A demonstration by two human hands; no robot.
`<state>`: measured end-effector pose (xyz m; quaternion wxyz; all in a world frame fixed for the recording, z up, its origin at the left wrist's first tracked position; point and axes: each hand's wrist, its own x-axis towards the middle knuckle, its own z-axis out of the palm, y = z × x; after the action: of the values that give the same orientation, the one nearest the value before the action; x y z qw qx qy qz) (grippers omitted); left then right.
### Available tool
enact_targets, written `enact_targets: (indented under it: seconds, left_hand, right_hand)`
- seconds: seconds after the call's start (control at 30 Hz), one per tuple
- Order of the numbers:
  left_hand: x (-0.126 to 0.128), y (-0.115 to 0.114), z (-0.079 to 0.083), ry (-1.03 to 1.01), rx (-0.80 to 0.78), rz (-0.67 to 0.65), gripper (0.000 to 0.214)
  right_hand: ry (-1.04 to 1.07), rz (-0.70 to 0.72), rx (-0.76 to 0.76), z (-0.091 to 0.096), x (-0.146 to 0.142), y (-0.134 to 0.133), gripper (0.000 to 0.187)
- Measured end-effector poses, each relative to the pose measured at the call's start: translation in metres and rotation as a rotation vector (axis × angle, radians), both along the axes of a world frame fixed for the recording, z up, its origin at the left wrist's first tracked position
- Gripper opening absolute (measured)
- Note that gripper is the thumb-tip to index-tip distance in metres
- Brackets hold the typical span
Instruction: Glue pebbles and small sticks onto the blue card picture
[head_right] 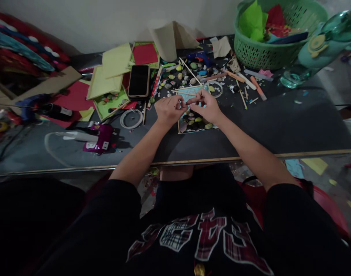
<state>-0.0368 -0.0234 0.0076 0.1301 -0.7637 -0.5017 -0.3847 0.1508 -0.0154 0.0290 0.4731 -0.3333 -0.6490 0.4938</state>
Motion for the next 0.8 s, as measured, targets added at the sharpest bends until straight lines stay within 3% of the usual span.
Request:
enact_targets:
  seconds: [0.17,0.33,0.53,0.8]
  left_hand:
    - [-0.001,0.002,0.002,-0.272,-0.022,0.071,0.009]
    - [0.003,0.0,0.002,-0.389,-0.118,0.055,0.014]
    - [0.004,-0.005,0.005,-0.359,-0.158,-0.057,0.018]
    - [0.002,-0.004,0.005,-0.315,-0.168,-0.074,0.019]
  right_hand:
    - [0.132,-0.004,-0.055,0.008,-0.001,-0.002,0.062]
    - [0.248,0.037,-0.021,0.01,0.0,-0.002,0.071]
    - [0.274,0.061,-0.016,0.017,0.001,-0.008,0.07]
    - [0.279,0.093,-0.03,0.02,0.003,-0.012,0.07]
